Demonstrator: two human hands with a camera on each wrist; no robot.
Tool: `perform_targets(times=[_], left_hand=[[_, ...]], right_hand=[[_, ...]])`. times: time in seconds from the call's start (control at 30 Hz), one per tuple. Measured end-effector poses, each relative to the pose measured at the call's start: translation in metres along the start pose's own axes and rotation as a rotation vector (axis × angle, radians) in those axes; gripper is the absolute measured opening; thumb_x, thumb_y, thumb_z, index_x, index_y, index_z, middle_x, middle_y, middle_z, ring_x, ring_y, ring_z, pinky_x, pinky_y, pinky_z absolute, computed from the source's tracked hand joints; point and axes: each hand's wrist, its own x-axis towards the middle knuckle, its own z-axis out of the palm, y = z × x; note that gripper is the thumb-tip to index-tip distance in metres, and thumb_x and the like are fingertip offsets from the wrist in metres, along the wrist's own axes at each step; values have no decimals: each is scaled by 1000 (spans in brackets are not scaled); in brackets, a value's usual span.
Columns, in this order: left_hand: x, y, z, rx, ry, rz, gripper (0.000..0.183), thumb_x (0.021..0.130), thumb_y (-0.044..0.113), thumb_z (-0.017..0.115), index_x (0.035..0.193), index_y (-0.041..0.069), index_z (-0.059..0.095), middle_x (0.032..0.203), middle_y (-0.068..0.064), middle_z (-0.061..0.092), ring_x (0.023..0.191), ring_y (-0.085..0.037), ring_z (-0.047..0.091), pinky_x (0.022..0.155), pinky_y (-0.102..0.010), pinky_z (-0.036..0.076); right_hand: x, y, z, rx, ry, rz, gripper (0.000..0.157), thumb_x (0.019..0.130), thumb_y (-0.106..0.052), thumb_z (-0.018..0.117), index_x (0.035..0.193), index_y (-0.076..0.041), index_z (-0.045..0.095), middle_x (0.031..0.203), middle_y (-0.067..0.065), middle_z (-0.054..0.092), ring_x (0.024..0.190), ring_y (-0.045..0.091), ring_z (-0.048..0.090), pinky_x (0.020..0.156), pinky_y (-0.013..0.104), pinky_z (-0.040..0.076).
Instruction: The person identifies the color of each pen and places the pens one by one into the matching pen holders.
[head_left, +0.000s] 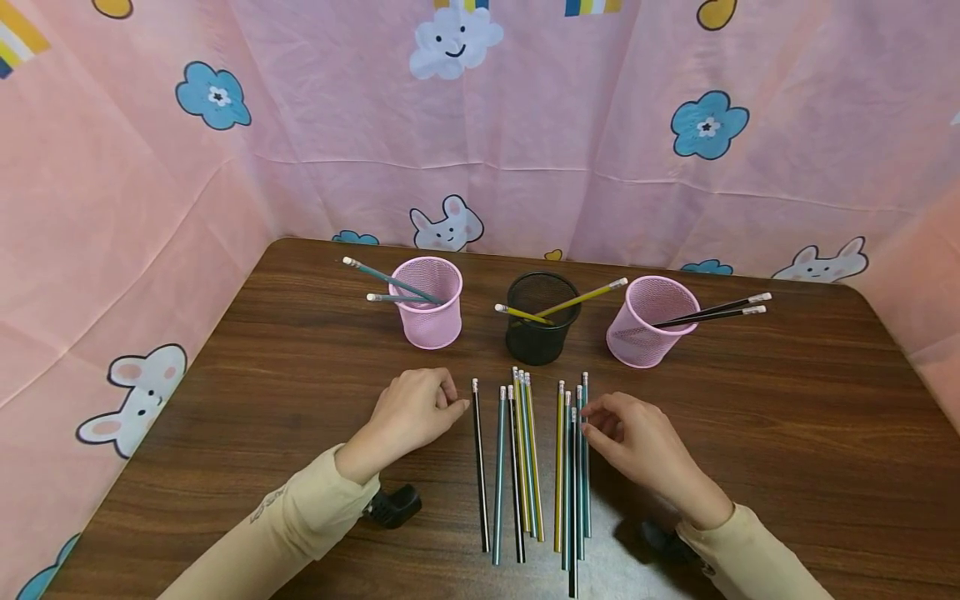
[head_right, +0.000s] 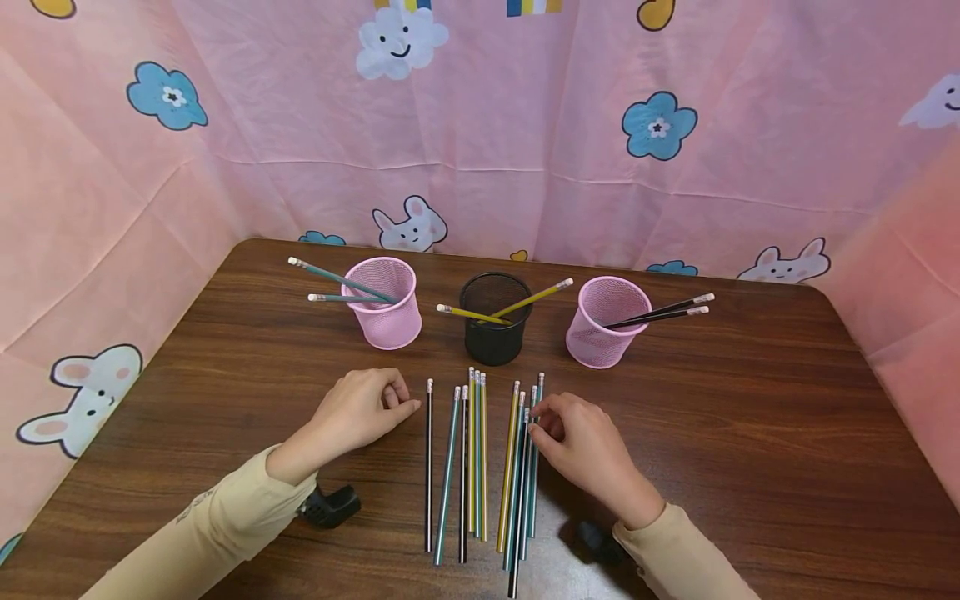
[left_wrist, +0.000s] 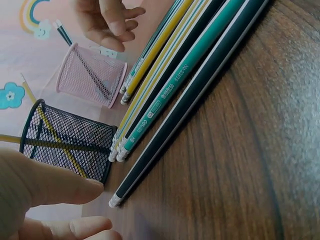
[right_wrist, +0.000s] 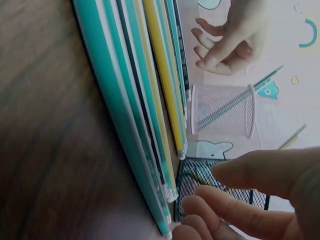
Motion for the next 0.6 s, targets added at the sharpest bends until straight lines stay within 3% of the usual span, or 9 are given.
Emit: perform_targets(times=[0.27, 0.6], left_hand=[[-1, 0, 0, -3, -4, -12, 19, 79, 27, 76, 74, 15, 63, 59, 9, 59, 56, -10, 53, 51, -29, 39], [-2, 0, 1, -14, 1, -3, 18, 79, 26, 76, 73, 15, 63, 59, 8, 59, 56, -10, 53, 50, -28, 39]], right_hand=[[-2, -7, 6, -55, -68, 55, 9, 80, -10, 72, 88, -11, 69, 70, -8, 57, 60, -1, 50, 56, 21, 41], [-2, -10, 15, -119, -47, 85, 10, 77, -13, 76, 80, -14, 66, 66, -9, 56, 56, 0, 48, 55, 22, 39]])
